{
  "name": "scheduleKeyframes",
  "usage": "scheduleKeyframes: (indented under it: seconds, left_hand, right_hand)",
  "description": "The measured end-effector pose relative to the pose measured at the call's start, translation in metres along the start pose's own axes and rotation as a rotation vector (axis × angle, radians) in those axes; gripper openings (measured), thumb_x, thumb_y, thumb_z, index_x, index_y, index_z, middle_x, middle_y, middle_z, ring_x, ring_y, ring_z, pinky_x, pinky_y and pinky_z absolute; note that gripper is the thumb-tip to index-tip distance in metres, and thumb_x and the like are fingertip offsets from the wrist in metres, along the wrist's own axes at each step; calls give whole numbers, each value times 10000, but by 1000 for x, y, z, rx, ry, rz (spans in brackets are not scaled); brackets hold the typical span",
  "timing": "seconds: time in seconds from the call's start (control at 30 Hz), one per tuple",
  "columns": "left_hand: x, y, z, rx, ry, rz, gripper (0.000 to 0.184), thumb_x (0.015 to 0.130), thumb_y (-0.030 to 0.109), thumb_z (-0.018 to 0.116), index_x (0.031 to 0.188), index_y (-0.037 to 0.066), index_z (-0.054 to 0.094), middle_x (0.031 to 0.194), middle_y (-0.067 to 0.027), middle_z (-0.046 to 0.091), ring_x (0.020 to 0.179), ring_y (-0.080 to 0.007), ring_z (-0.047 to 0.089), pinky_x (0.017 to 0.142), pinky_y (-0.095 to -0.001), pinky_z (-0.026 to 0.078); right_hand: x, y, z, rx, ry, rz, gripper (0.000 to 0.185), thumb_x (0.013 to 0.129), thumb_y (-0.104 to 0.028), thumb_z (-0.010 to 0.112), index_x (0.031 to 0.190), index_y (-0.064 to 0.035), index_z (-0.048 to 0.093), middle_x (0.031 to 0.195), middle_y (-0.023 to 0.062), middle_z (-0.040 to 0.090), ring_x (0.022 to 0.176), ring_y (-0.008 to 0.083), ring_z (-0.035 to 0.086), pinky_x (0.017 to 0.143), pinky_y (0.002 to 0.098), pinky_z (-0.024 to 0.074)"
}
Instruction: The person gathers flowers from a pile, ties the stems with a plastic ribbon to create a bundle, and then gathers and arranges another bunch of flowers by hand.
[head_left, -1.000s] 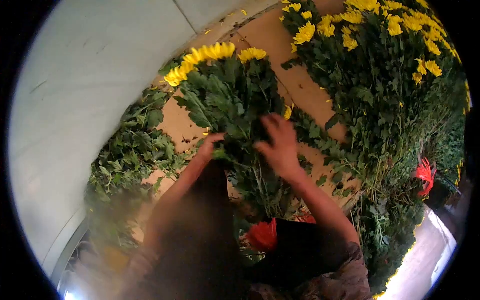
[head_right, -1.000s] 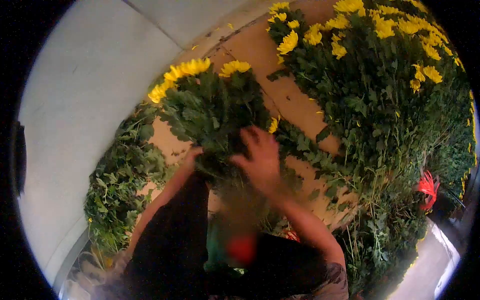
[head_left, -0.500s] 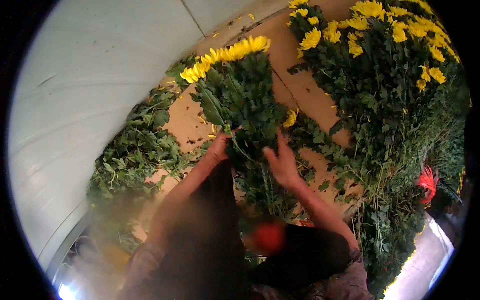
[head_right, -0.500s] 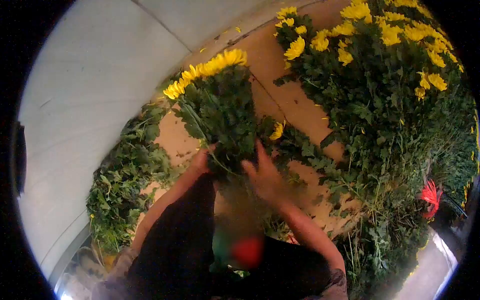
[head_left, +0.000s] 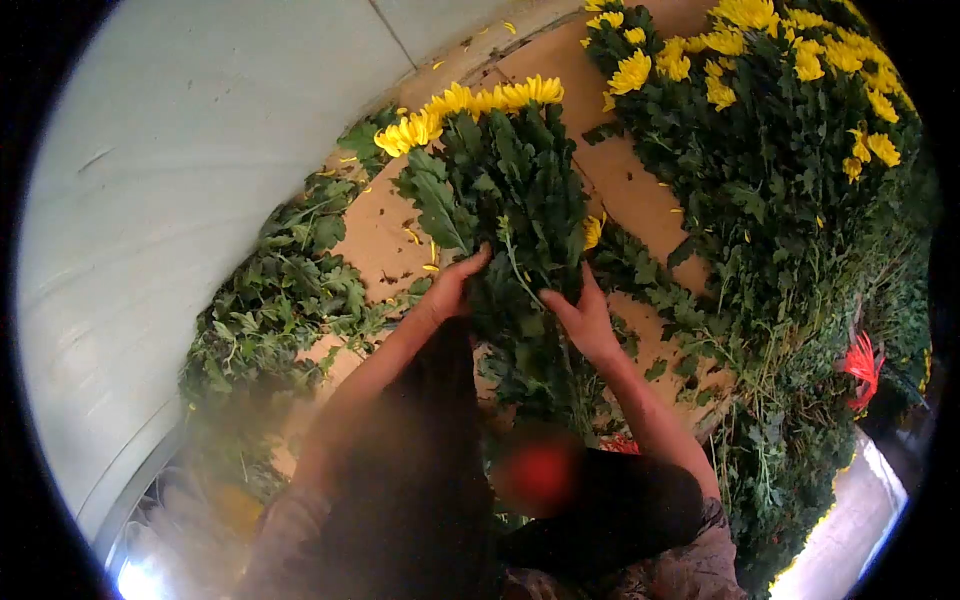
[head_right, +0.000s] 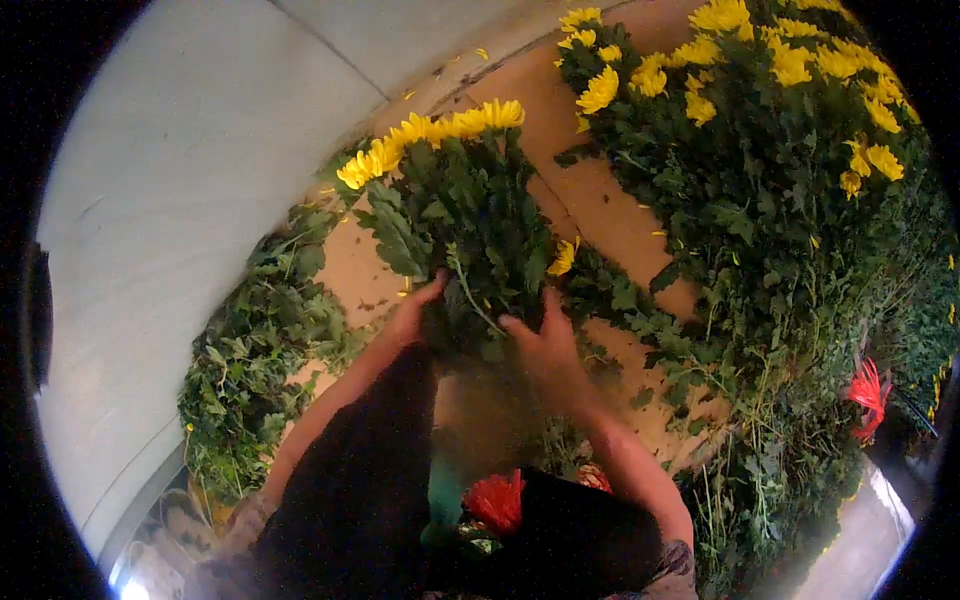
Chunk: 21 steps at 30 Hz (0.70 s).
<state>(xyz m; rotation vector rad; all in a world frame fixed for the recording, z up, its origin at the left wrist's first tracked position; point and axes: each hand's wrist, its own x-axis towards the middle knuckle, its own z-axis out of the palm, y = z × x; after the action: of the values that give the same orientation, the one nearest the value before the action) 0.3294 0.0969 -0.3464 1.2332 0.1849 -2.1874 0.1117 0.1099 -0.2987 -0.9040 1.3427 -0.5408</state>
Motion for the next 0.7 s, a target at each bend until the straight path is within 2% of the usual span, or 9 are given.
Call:
scheduleKeyframes:
  seconds: [0.1,0.2,0.27,0.3,0.4,0.5,0.6,0.67,0.7]
  left_hand:
    - [18,-12,-22,44,-127,-23,496,924,341,557,1311,42,471,1214,-110,583,1087,-259,574,945,-440,463]
    - [10,-6,-13,62,-107,102,503,925,381,546,1301,53,483,1224,-104,580,1122,-254,551,971,-444,441]
    - [10,2,-7,-188,-291,111,528,919,432,544,1298,68,488,1229,-93,577,1146,-244,533,985,-442,427]
    - [9,3,-4,-189,-289,110,528,919,432,544,1298,68,488,1229,-93,577,1146,-244,533,985,-442,427]
    - [4,7,9,-234,-176,146,529,906,431,573,1292,78,496,1229,-89,577,1143,-240,534,960,-437,445]
    - [7,1,9,-91,-83,155,556,876,437,623,1291,88,499,1215,-75,582,1108,-238,553,937,-427,457]
    - [-10,-1,29,255,94,289,544,850,407,670,1260,79,527,1160,-63,606,1057,-216,576,905,-403,474]
    - [12,-3,3,349,23,31,527,818,334,718,1224,46,547,1109,-59,621,972,-201,607,856,-370,496]
    - [21,-2,-5,233,-33,-79,481,764,203,764,1163,6,581,1095,-76,627,905,-200,626,792,-348,519]
  right_hand:
    - [3,21,-1,45,29,-25,687,832,-80,670,1396,18,291,1269,122,522,1121,174,505,967,314,411]
    - [2,21,-1,-188,102,-1,691,819,-56,677,1392,19,299,1272,122,520,1132,181,503,988,313,392]
    - [0,14,-2,50,82,6,699,802,-34,685,1386,27,303,1270,122,521,1132,181,504,990,314,392]
    - [-1,15,-3,51,81,8,699,802,-34,685,1386,27,303,1270,122,521,1132,181,504,990,314,392]
    - [-1,18,-9,-74,101,5,695,788,-5,686,1376,29,317,1268,122,522,1133,175,504,978,310,405]
    - [-3,24,-10,-90,71,-34,681,787,-11,693,1364,29,333,1247,118,538,1114,176,519,963,305,417]
    - [-3,26,-6,0,76,-39,681,807,-39,682,1378,28,317,1219,127,562,1093,180,535,957,306,422]
    - [-5,16,-2,-247,11,-77,694,828,-63,666,1404,15,287,1223,176,561,1101,230,555,946,325,428]
    - [-9,15,0,-248,42,-51,694,828,-63,666,1404,15,287,1223,176,561,1101,230,555,946,325,428]
